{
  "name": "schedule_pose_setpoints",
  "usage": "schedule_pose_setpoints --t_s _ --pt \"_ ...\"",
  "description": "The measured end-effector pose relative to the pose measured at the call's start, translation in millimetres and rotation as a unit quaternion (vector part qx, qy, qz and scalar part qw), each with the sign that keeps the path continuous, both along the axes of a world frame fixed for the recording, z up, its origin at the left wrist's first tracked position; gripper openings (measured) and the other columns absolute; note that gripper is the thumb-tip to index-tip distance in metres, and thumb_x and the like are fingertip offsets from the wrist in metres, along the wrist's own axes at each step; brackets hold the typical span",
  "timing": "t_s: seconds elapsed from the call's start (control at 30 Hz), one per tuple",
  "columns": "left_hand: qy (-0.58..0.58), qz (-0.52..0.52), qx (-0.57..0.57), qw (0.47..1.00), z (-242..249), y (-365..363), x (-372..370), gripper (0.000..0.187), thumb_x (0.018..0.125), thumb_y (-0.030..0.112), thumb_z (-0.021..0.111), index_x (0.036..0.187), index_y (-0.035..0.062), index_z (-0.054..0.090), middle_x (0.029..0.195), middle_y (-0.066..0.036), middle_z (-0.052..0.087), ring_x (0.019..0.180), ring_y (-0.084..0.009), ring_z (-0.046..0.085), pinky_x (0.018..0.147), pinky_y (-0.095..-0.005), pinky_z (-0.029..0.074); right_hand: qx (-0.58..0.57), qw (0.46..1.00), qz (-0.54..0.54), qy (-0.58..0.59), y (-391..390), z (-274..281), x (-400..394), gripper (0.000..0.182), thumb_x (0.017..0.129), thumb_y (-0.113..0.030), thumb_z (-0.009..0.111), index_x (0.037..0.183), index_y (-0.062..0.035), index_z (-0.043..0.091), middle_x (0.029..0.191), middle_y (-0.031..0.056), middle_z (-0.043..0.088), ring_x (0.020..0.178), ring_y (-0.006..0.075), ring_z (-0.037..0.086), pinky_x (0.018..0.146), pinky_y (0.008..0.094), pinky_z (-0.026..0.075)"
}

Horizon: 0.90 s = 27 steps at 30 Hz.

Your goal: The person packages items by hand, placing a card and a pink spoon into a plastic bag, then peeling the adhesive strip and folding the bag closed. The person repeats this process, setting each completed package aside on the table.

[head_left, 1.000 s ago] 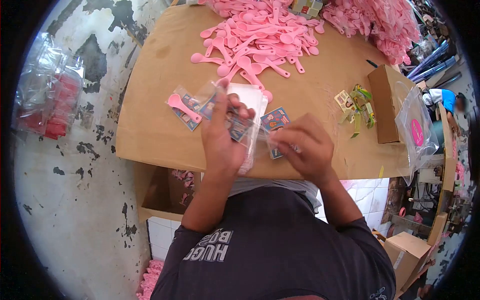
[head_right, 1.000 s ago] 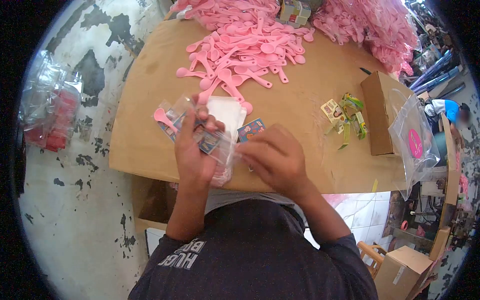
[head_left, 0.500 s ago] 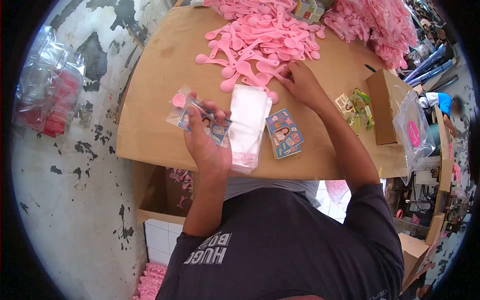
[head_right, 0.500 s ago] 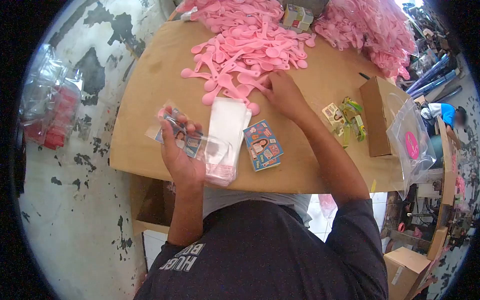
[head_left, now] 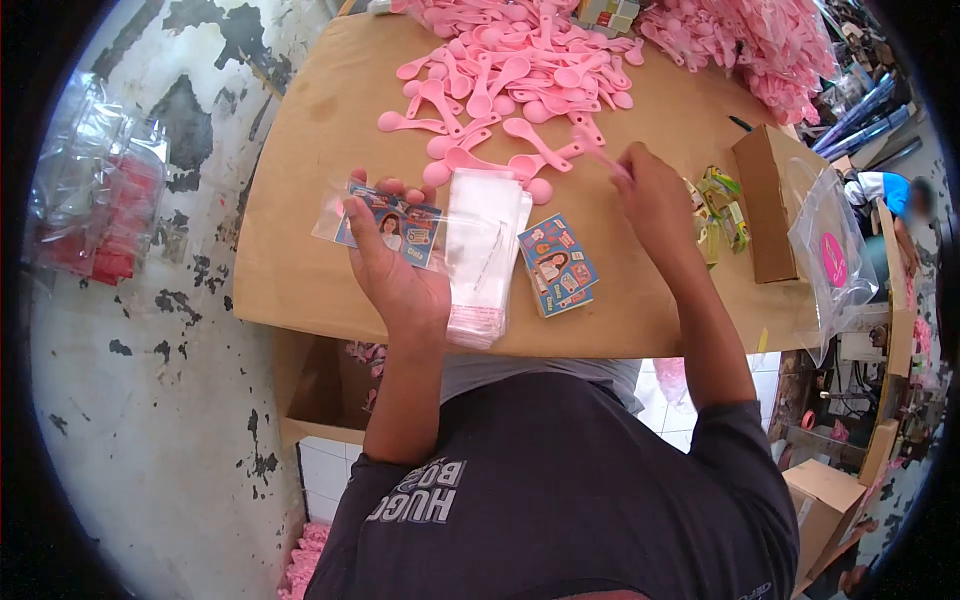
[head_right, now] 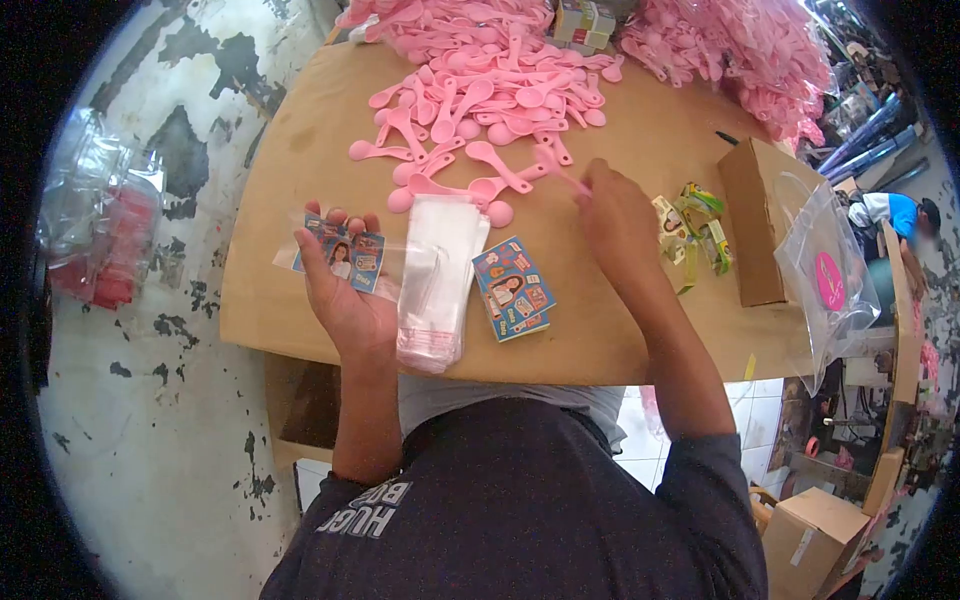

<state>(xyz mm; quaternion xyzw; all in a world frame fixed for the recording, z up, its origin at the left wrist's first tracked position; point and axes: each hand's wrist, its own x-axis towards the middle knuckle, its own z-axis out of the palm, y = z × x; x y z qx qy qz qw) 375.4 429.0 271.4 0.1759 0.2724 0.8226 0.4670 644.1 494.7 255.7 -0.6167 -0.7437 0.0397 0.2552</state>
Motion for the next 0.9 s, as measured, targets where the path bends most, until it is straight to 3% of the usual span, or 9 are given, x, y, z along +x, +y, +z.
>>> schedule_pose_setpoints --t_s 0.03,0.07,0.13,0.17,0.23,0.33,0.5,0.67,0.9 --pt "0.002 0.005 -0.002 1.000 1 1 -1 0.048 0.105 0.038 0.060 0.138 0.0058 0.051 0.108 -0.006 0.062 0.095 -0.0169 0.063 0.103 -0.0409 0.052 -0.007 0.999 -0.051 -0.012 -13 14 -2 0.015 0.093 -0.011 0.070 0.101 0.0003 0.065 0.087 0.0150 0.070 0.079 0.0282 0.070 0.069 0.0361 0.053" --pt "0.001 0.018 -0.001 1.000 2 3 -1 0.048 0.104 0.039 0.060 0.138 0.0053 0.051 0.109 -0.006 0.062 0.095 -0.0175 0.063 0.105 -0.0419 0.052 -0.010 0.999 -0.046 -0.010 -27 29 -4 0.015 0.093 -0.011 0.070 0.101 0.0003 0.065 0.087 0.0150 0.070 0.079 0.0282 0.070 0.069 0.0361 0.053" --pt "0.001 0.031 -0.002 1.000 3 6 -1 0.049 0.104 0.039 0.061 0.138 0.0047 0.051 0.109 -0.007 0.062 0.096 -0.0181 0.063 0.106 -0.0429 0.052 -0.124 0.979 -0.030 0.158 -57 49 -11 0.013 0.094 -0.011 0.071 0.099 0.0005 0.067 0.086 0.0113 0.073 0.079 0.0216 0.071 0.069 0.0327 0.053" --pt "0.004 0.032 0.003 0.999 3 8 -1 0.050 0.104 0.039 0.061 0.138 0.0044 0.051 0.110 -0.008 0.062 0.097 -0.0186 0.063 0.107 -0.0436 0.052 -0.125 0.979 -0.030 0.159 -69 46 -13 0.013 0.094 -0.011 0.071 0.099 0.0005 0.067 0.086 0.0113 0.073 0.079 0.0216 0.071 0.069 0.0327 0.053" --pt "0.008 0.028 0.007 1.000 3 10 2 0.050 0.104 0.040 0.061 0.138 0.0040 0.051 0.110 -0.008 0.062 0.098 -0.0190 0.063 0.107 -0.0443 0.052 -0.261 0.880 0.104 0.382 -88 40 -15 0.017 0.095 -0.013 0.072 0.104 0.0006 0.069 0.087 0.0069 0.074 0.078 0.0123 0.069 0.070 0.0291 0.052" --pt "0.010 -0.006 0.021 1.000 3 10 9 0.050 0.104 0.040 0.061 0.137 0.0043 0.051 0.110 -0.008 0.062 0.098 -0.0193 0.063 0.107 -0.0444 0.052 -0.322 0.855 0.146 0.379 -99 43 -25 0.017 0.096 -0.011 0.073 0.108 0.0013 0.071 0.091 0.0015 0.073 0.082 0.0050 0.066 0.072 0.0231 0.051" --pt "-0.009 -0.075 0.034 0.997 -1 3 23 0.052 0.106 0.040 0.056 0.140 0.0041 0.043 0.105 -0.008 0.065 0.094 -0.0210 0.065 0.099 -0.0462 0.056 -0.318 0.827 0.169 0.432 -97 36 -41 0.023 0.096 -0.011 0.072 0.115 0.0008 0.072 0.093 0.0025 0.073 0.082 0.0075 0.063 0.075 0.0255 0.052" --pt "-0.034 -0.096 0.048 0.994 -2 -6 20 0.052 0.106 0.041 0.055 0.142 0.0048 0.043 0.106 -0.008 0.065 0.093 -0.0206 0.066 0.097 -0.0467 0.057 -0.320 0.759 0.184 0.536 -99 41 -55 0.031 0.097 -0.008 0.070 0.125 0.0027 0.066 0.108 0.0048 0.070 0.092 0.0098 0.064 0.084 0.0264 0.054" --pt "-0.121 -0.187 0.022 0.975 -7 -14 24 0.050 0.107 0.041 0.054 0.141 0.0058 0.046 0.107 -0.007 0.063 0.095 -0.0186 0.064 0.097 -0.0461 0.058 -0.239 0.769 0.171 0.568 -96 17 -89 0.030 0.091 -0.011 0.079 0.114 -0.0026 0.061 0.100 0.0009 0.066 0.089 0.0068 0.061 0.076 0.0230 0.049"
